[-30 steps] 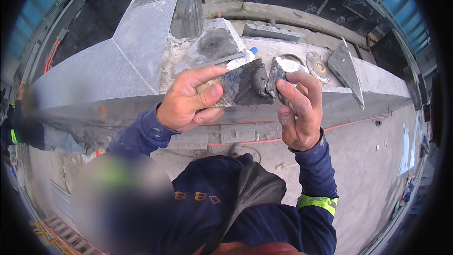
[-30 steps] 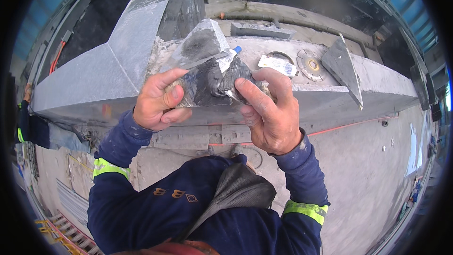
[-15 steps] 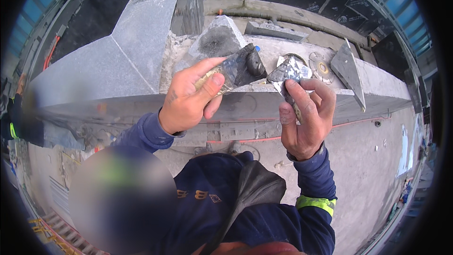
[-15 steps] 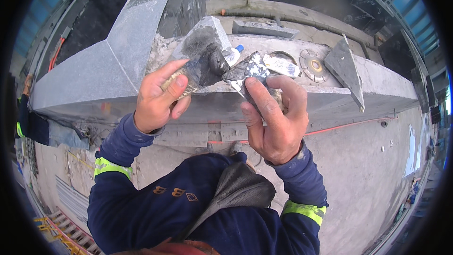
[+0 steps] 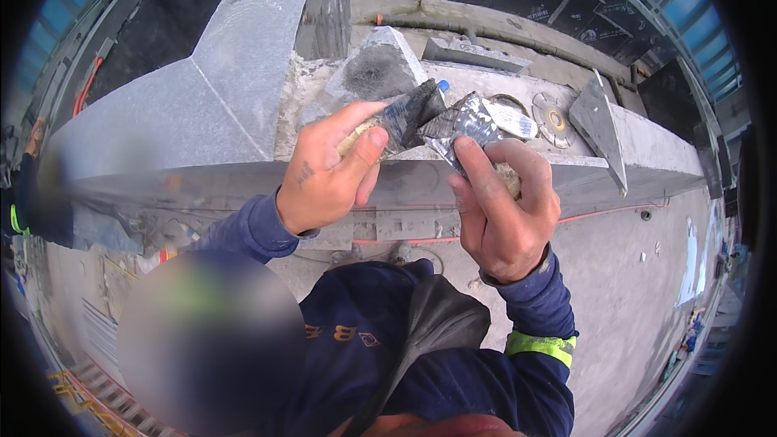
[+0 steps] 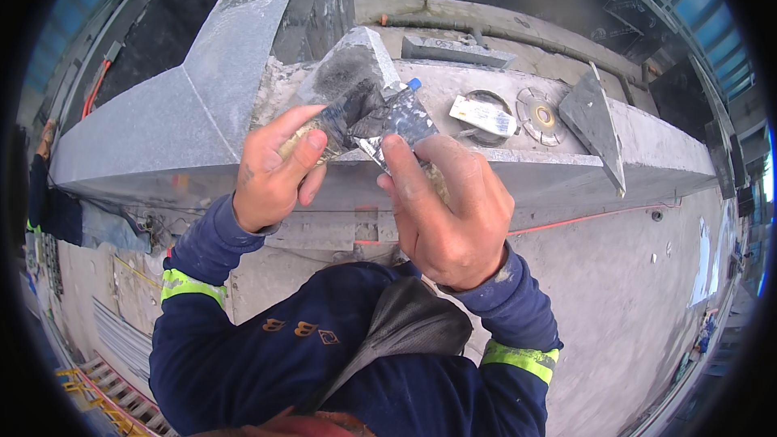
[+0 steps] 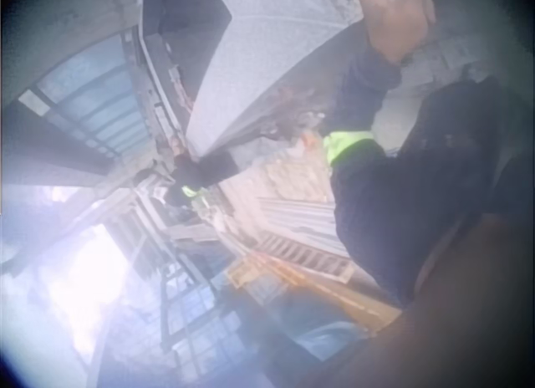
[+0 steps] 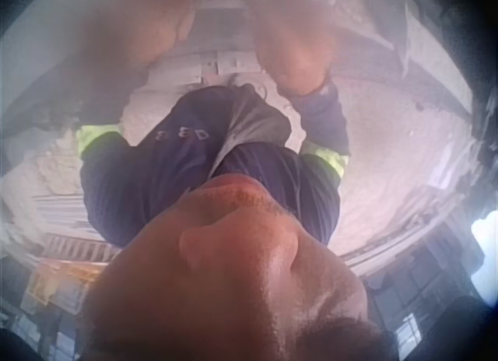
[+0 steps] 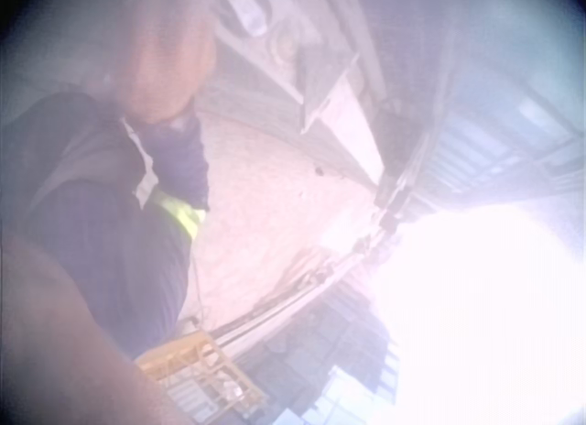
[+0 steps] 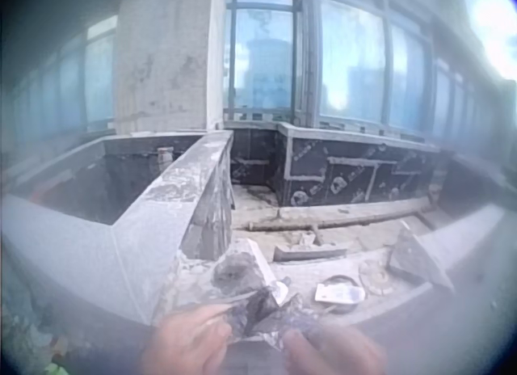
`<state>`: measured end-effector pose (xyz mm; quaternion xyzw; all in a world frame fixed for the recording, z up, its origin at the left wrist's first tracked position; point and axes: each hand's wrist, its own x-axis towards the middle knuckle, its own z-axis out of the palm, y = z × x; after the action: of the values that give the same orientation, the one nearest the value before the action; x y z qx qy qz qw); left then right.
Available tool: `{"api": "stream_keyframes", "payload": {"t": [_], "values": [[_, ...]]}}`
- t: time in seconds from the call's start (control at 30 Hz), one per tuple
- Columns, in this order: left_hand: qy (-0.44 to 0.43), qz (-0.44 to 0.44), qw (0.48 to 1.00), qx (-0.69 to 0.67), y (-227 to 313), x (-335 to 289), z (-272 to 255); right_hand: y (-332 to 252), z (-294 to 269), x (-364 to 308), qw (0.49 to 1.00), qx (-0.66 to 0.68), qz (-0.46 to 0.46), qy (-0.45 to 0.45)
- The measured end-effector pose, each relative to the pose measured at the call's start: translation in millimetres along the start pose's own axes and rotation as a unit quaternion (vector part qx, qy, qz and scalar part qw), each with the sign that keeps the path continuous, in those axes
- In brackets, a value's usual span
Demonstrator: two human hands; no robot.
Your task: The person applies adhesive from a tube onto small stone tile pieces using a putty knife. They spread the adhesive on the back of the tiles and then press the pieces together to bond them.
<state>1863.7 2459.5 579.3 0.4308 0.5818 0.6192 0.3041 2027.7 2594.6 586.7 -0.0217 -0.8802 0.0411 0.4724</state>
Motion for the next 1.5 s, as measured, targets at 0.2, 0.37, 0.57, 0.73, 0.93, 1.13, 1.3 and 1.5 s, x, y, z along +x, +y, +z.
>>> {"api": "stream_keyframes", "payload": {"t": [0.2,0.37,0.57,0.73,0.93,1.13,1.3,1.5], "values": [[-0.003,-0.011,1.000,-0.029,-1,0,-3,0,5,5,1.000,0.009,-0.014,-0.009],[-0.021,-0.032,0.997,-0.067,-2,-1,-11,3,7,8,0.996,0.086,0.035,-0.015],[-0.055,-0.072,0.958,-0.270,-4,-2,-11,-3,7,-2,0.909,0.365,0.196,0.032],[-0.043,-0.095,0.927,-0.359,-2,-4,-6,11,17,-10,0.974,0.190,0.119,-0.017],[-0.002,0.032,0.988,-0.152,-4,-6,-11,11,9,-19,0.838,0.351,0.418,0.009],[0.060,0.409,0.878,0.243,-23,13,-7,-6,-6,-8,0.545,0.644,0.536,-0.024],[0.025,0.504,0.800,0.325,-37,24,-7,-9,-4,-6,0.472,0.705,0.529,-0.037],[0.026,0.522,0.742,0.420,-36,31,-25,-7,-5,-16,0.399,0.781,0.478,-0.055]]}}
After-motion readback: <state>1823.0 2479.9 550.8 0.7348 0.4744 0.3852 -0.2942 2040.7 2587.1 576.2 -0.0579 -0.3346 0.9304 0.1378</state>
